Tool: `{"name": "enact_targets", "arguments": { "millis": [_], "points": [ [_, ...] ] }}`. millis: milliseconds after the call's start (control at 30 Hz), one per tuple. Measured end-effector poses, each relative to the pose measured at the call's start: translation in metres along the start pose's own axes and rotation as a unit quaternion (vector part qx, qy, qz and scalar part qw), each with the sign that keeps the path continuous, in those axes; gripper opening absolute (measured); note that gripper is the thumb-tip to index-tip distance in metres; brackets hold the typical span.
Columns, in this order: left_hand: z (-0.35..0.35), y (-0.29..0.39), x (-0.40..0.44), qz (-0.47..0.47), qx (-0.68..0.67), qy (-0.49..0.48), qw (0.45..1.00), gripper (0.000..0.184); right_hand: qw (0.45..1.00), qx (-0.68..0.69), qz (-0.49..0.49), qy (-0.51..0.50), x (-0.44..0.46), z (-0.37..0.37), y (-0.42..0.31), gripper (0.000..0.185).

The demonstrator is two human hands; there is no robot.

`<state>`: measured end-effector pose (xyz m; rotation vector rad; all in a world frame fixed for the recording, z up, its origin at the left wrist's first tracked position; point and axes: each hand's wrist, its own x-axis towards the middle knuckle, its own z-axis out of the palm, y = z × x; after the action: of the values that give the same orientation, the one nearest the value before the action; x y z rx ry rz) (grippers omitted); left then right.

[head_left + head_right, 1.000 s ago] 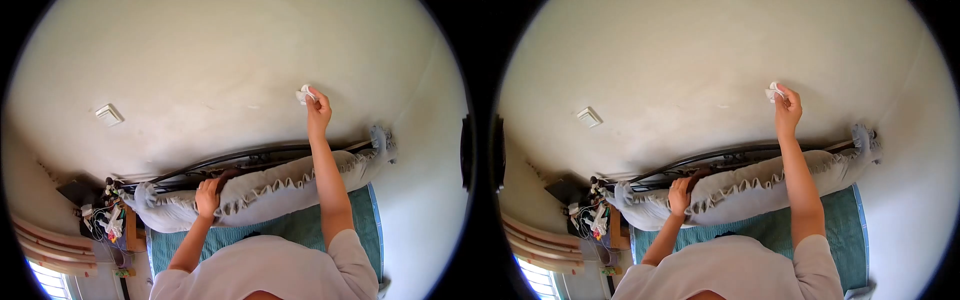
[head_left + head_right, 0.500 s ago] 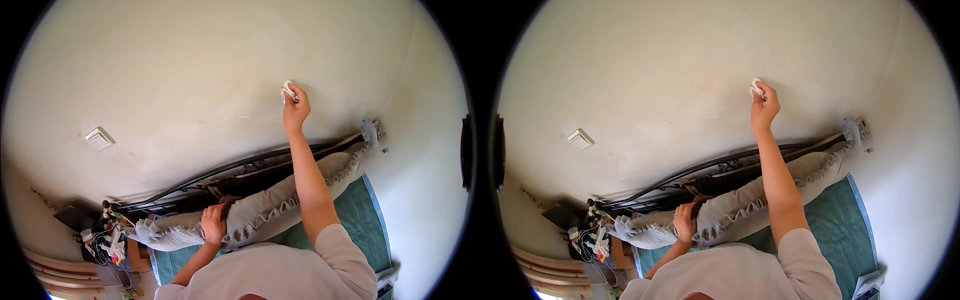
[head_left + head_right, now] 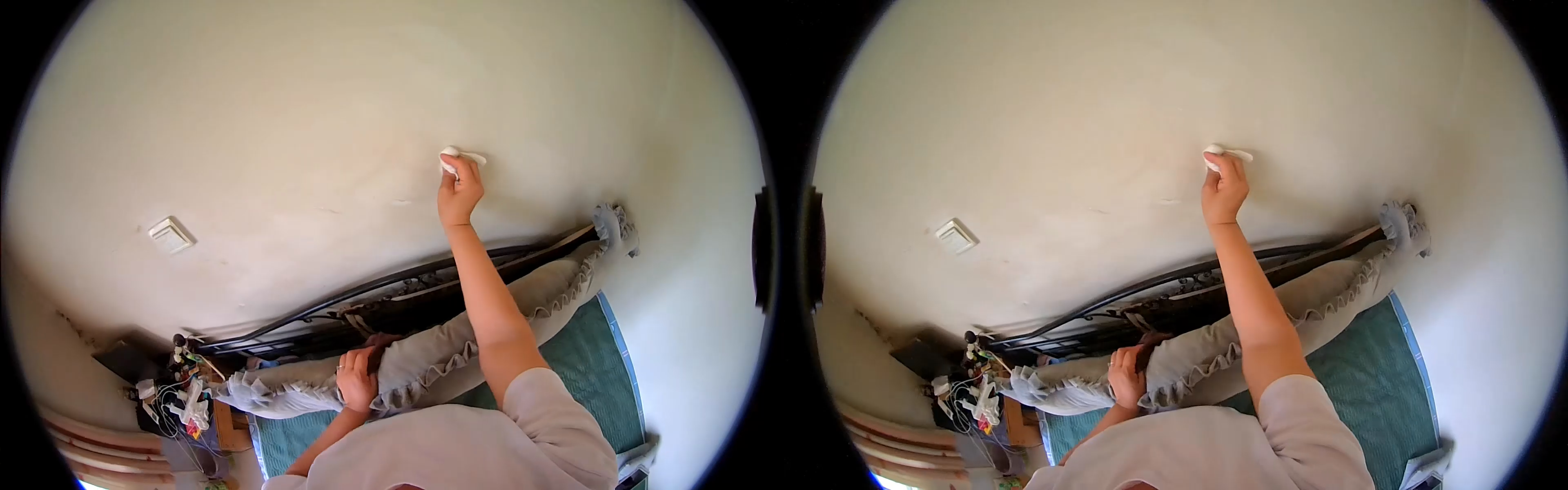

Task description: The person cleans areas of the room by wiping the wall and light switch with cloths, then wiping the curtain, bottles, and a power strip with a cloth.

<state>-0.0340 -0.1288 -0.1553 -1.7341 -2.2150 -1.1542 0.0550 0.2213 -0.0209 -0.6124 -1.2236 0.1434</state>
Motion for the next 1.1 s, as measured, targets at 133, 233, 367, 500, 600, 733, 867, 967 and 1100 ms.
{"name": "enact_targets", "arguments": {
  "millis": [133,233,367,500,600,733,867,967,1100],
  "points": [
    [-0.002,-0.006,-0.001,0.007,0.008,-0.002,1.0,0.044,0.967,-0.045,-0.09,-0.234,-0.02,-0.03,-0.002,0.03],
    [-0.001,-0.01,0.001,-0.015,-0.037,-0.008,0.999,0.038,0.993,0.015,-0.038,-0.109,0.018,-0.034,-0.014,0.028],
    [0.007,-0.032,0.005,-0.126,-0.148,-0.009,0.981,0.029,0.994,-0.037,-0.069,-0.073,0.005,0.005,-0.011,0.028],
    [-0.007,-0.06,0.009,-0.402,-0.554,-0.059,0.727,0.027,0.959,-0.032,-0.144,-0.244,-0.038,-0.012,-0.011,0.027],
    [-0.014,-0.082,0.022,-0.457,-0.639,-0.068,0.615,0.033,0.975,-0.005,-0.091,-0.204,-0.012,-0.016,-0.016,0.026],
    [-0.036,-0.083,0.032,-0.44,-0.713,-0.007,0.546,0.038,0.996,-0.001,-0.01,-0.084,0.017,0.001,-0.028,0.03],
    [-0.047,-0.088,0.06,-0.299,-0.771,0.068,0.558,0.043,0.967,-0.025,-0.134,-0.217,-0.029,-0.019,-0.035,0.029],
    [-0.043,-0.093,0.067,-0.177,-0.802,0.03,0.57,0.044,0.956,-0.002,-0.119,-0.268,0.0,-0.031,-0.047,0.029],
    [-0.012,-0.085,0.053,-0.196,-0.813,0.001,0.548,0.041,0.989,0.0,-0.107,-0.101,0.032,-0.01,-0.068,0.029]
  ]
}}
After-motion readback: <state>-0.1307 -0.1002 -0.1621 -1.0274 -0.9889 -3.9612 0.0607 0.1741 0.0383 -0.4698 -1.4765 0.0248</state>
